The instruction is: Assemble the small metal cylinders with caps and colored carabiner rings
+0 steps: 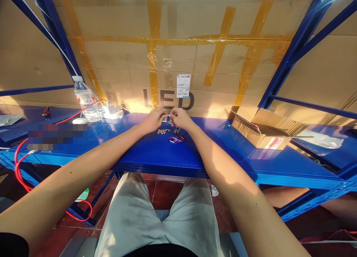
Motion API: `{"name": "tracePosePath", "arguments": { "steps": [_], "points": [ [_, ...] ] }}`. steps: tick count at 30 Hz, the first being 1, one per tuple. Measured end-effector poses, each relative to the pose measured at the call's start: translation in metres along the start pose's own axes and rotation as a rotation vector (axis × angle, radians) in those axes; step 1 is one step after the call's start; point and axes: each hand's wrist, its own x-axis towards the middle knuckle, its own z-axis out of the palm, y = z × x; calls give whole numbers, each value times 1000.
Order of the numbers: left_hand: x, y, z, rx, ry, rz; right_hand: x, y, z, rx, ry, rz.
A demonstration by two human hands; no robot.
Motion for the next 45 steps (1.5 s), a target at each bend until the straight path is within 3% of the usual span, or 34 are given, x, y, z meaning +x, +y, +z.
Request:
{"name": "tracePosePath", "arguments": {
  "steps": [7, 11, 18, 24, 36, 39, 42, 44, 45],
  "points": [
    [-6, 9, -2, 151, 19, 146, -11, -14, 0, 388, -51, 182],
    [-5, 15, -1, 199, -3, 55, -10, -15, 0, 305, -32, 122],
    [-1, 17, 2, 180, -148, -147, -4, -5, 4, 29, -15, 20],
    [-8, 20, 1, 236, -104, -114, -6, -5, 3, 159, -34, 94],
    [-9, 14, 3, 261, -51, 75, -10, -16, 4, 325, -1, 251],
    [-8, 17, 4, 213, -57, -3, -10, -22, -3, 233, -25, 241],
    [-4, 20, 4, 142, -27, -129, -13, -26, -23, -19, -99, 244],
    [-2, 19, 4, 96, 11, -175, -16, -25, -40, -202, -179, 372],
    [-2, 18, 3, 78, 25, -189, -19, -23, -48, -258, -283, 461]
  ]
}}
